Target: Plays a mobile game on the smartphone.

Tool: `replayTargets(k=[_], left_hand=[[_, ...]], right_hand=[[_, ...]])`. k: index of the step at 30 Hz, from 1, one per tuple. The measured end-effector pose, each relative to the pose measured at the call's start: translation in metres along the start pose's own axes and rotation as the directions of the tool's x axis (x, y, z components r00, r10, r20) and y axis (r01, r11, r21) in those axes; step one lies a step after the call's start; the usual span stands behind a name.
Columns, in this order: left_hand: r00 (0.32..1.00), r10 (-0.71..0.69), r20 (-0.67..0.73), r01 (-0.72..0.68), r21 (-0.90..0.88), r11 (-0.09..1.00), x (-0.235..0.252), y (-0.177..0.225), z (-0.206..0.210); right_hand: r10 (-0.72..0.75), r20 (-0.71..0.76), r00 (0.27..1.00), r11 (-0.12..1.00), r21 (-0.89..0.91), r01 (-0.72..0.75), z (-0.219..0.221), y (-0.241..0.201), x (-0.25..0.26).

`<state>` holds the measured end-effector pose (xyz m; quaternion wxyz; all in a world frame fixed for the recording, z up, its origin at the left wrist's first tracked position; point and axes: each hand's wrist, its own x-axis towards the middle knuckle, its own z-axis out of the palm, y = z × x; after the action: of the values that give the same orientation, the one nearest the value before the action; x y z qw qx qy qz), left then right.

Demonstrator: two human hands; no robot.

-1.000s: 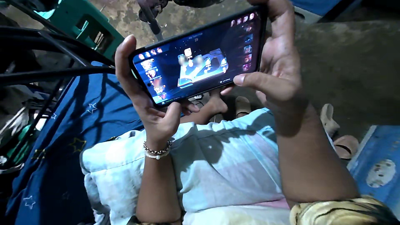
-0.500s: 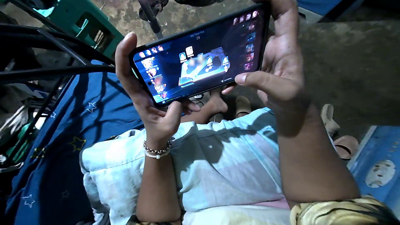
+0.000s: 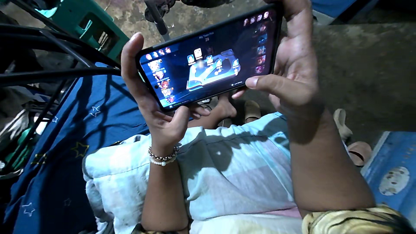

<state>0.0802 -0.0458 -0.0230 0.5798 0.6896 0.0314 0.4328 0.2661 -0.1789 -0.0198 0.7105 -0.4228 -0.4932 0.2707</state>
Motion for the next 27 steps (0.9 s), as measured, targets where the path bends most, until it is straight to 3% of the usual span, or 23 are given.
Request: replayTargets(k=[6,11,27], left_hand=[[0.999,0.032,0.024,-0.033,0.006,0.999,-0.001,0.004,-0.001],[0.998,0.068,0.019,-0.069,0.038,0.997,-0.003,0.006,-0.001],[0.997,0.068,0.034,-0.067,-0.03,0.997,-0.005,0.016,0.006]], right_hand=[[-0.008,0.004,1.0,0.999,-0.032,0.008,0.002,-0.004,-0.002],[0.067,-0.03,0.997,0.997,-0.035,-0.068,0.007,-0.014,-0.011],[0.006,-0.048,0.999,0.998,-0.069,-0.009,0.01,-0.031,-0.021]])
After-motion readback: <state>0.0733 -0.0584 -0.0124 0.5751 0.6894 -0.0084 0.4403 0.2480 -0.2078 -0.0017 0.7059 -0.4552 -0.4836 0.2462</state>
